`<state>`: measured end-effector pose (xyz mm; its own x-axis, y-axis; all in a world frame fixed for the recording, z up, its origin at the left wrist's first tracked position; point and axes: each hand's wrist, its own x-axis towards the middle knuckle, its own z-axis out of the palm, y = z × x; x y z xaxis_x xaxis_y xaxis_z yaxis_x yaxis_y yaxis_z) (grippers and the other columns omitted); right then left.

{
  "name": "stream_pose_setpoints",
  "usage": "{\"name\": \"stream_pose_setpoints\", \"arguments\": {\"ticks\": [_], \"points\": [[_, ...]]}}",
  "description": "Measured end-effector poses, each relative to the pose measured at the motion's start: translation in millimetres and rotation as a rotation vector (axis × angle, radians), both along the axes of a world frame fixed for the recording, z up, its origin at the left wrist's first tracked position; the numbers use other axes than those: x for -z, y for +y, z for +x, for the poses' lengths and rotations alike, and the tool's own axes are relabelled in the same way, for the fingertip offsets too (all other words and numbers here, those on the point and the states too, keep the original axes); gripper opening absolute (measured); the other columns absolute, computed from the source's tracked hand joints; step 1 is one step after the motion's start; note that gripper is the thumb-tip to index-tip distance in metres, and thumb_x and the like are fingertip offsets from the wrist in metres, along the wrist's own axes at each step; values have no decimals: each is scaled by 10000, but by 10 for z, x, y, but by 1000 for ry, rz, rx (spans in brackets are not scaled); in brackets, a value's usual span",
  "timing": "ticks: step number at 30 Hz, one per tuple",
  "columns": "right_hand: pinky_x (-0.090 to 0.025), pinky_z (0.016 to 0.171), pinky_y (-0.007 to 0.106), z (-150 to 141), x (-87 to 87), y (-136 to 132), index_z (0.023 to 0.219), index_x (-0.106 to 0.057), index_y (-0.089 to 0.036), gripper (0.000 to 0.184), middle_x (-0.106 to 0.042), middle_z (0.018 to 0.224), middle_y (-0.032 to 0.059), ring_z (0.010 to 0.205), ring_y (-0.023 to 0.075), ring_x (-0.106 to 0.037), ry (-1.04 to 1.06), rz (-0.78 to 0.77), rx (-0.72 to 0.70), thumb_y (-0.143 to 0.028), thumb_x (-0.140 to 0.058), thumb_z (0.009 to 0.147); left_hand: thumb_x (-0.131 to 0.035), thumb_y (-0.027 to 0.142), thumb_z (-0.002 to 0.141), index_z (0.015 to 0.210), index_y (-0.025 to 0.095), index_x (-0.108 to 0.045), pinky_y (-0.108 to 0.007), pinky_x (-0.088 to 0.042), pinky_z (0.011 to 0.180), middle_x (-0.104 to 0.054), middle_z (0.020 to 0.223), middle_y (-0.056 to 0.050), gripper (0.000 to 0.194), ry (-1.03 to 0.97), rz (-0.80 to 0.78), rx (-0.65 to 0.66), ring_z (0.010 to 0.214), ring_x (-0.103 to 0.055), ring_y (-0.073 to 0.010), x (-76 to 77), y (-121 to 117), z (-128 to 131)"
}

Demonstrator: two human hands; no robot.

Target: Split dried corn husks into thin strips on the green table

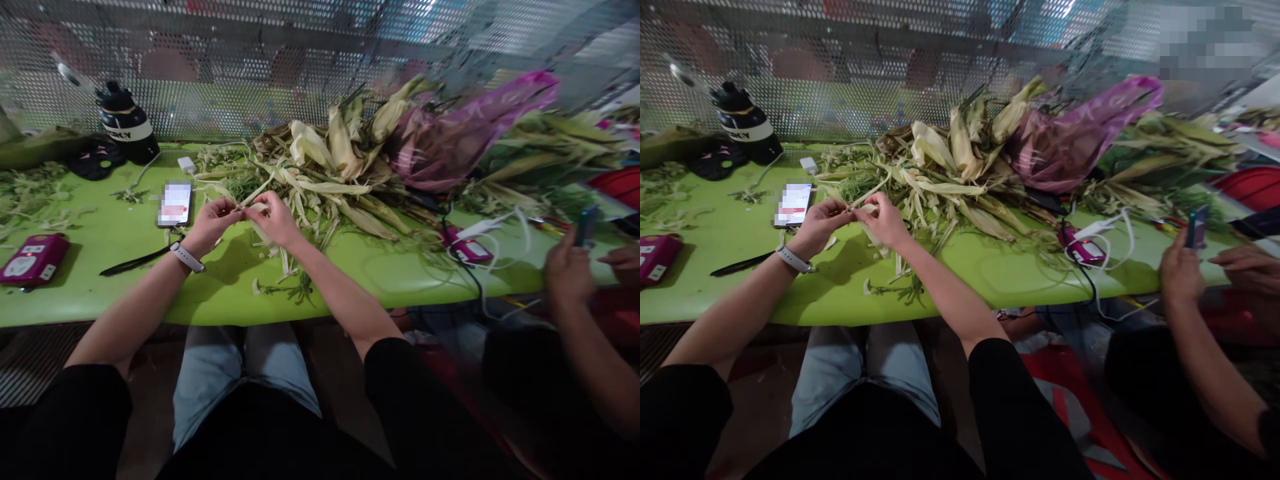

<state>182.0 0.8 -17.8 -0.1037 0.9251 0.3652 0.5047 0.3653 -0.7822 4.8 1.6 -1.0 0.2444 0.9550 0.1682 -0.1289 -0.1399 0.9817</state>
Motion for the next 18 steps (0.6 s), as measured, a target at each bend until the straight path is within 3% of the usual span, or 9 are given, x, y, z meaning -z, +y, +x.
{"name": "stream_pose_setpoints", "arguments": {"ticks": [4,7,10,14,18], "points": [[-531,711,360,14,6,9,1442,-353,-163,869,-682,824,42,749,210,-646,39,-128,-51,-555,-736,767,-799,191,682,735,160,-690,-241,-452,638,-635,685,-5,125,58,29,-89,653,-570,-106,18,35,-4],[-529,715,360,35,-6,-12,1542,-218,-149,942,-692,790,30,711,201,-637,-5,-122,-111,-464,-723,812,-794,205,684,696,156,-665,-233,-404,588,-598,644,9,138,45,34,-164,609,-521,-91,41,94,-38],[-508,723,350,42,-48,-62,1490,-373,-182,703,-703,835,43,712,188,-620,-160,-71,-112,-403,-653,884,-781,241,701,687,157,-653,-231,-366,545,-572,616,14,154,100,83,-218,577,-487,-87,78,167,-89],[-465,838,384,20,-118,-126,1218,-638,-177,299,-686,972,98,898,224,-625,-429,122,-20,-306,-545,965,-742,247,713,682,156,-632,-238,-337,525,-538,590,15,146,266,166,-267,563,-460,-98,104,226,-134],[-401,975,447,13,-163,-149,935,-710,-192,235,-660,1012,107,1034,255,-579,-544,310,11,-318,-518,982,-690,207,714,680,158,-625,-254,-355,554,-543,640,-1,88,457,258,-267,614,-475,-121,49,198,-142]]}}
